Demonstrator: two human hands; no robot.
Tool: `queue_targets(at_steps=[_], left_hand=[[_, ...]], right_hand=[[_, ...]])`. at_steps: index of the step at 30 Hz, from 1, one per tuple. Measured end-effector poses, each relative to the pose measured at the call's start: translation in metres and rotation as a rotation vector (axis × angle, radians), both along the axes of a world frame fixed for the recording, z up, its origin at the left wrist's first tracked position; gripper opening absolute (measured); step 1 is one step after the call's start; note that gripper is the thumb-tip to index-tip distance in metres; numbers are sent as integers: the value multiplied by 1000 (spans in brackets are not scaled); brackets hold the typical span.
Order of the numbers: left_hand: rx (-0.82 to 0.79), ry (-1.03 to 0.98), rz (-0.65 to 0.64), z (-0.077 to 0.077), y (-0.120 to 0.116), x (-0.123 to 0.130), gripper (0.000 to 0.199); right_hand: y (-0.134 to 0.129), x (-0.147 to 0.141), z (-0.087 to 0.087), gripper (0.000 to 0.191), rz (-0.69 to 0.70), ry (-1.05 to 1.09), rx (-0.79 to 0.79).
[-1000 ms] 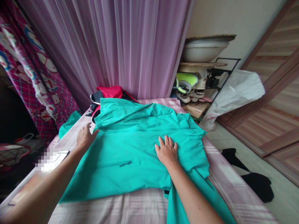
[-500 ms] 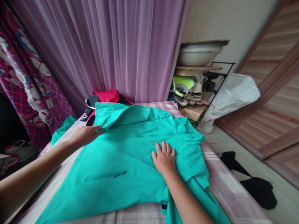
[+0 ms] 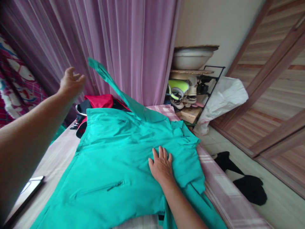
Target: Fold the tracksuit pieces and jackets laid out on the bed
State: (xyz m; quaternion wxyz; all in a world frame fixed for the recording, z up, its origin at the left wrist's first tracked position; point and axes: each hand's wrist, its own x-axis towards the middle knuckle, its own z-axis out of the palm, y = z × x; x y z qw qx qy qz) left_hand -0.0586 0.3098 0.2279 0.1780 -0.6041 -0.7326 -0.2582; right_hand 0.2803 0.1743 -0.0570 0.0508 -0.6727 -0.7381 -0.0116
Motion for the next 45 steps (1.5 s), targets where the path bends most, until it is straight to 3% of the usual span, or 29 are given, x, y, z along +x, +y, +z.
queue_targets(at_steps=[1, 3, 9, 11, 13, 15, 18, 22, 26, 30, 33, 38, 40, 42, 45], left_hand=[[42, -98, 24, -4, -2, -5, 65], [-30, -85, -85, -34, -20, -6, 73], [-374, 56, -310, -210, -122, 12, 52], [-459, 75, -294, -251, -152, 9, 53], [-515, 68, -219, -272, -173, 0, 54], [-543, 49, -127, -280, -183, -12, 55], [-567, 18, -40, -278, -187, -26, 58], [-576, -1, -17, -274, -186, -26, 63], [-592, 4, 3, -271, -187, -20, 64], [-595, 11, 3, -271, -187, -22, 65], [-606, 8, -4, -273, -186, -25, 65], [-575, 18, -23, -279, -183, -29, 65], [-562, 16, -24, -279, -183, -28, 65], [-573, 11, -16, -277, -183, -27, 65], [-610, -1, -12, -273, -185, -24, 65]], right_hand=[[0, 0, 1, 54, -1, 2, -4], [-1, 0, 3, 54, -6, 3, -14], [0, 0, 7, 56, -4, -5, -35], [-1, -1, 8, 56, -8, -18, -34], [-2, -2, 8, 56, -8, -30, -35], [-2, -1, 9, 56, -7, -40, -43], [-1, 0, 14, 56, -14, -50, -93], [4, -12, 37, 57, -3, -16, -174], [8, -54, 56, 58, 185, 96, -99], [17, -80, 46, 60, 392, 129, -165], [32, -52, 30, 60, 337, 68, -207], [51, 58, 19, 60, -119, -58, -182], [52, 91, 20, 60, -180, -110, -146], [52, 105, 25, 59, -204, -131, -145], [50, 91, 36, 59, -261, -111, -207]])
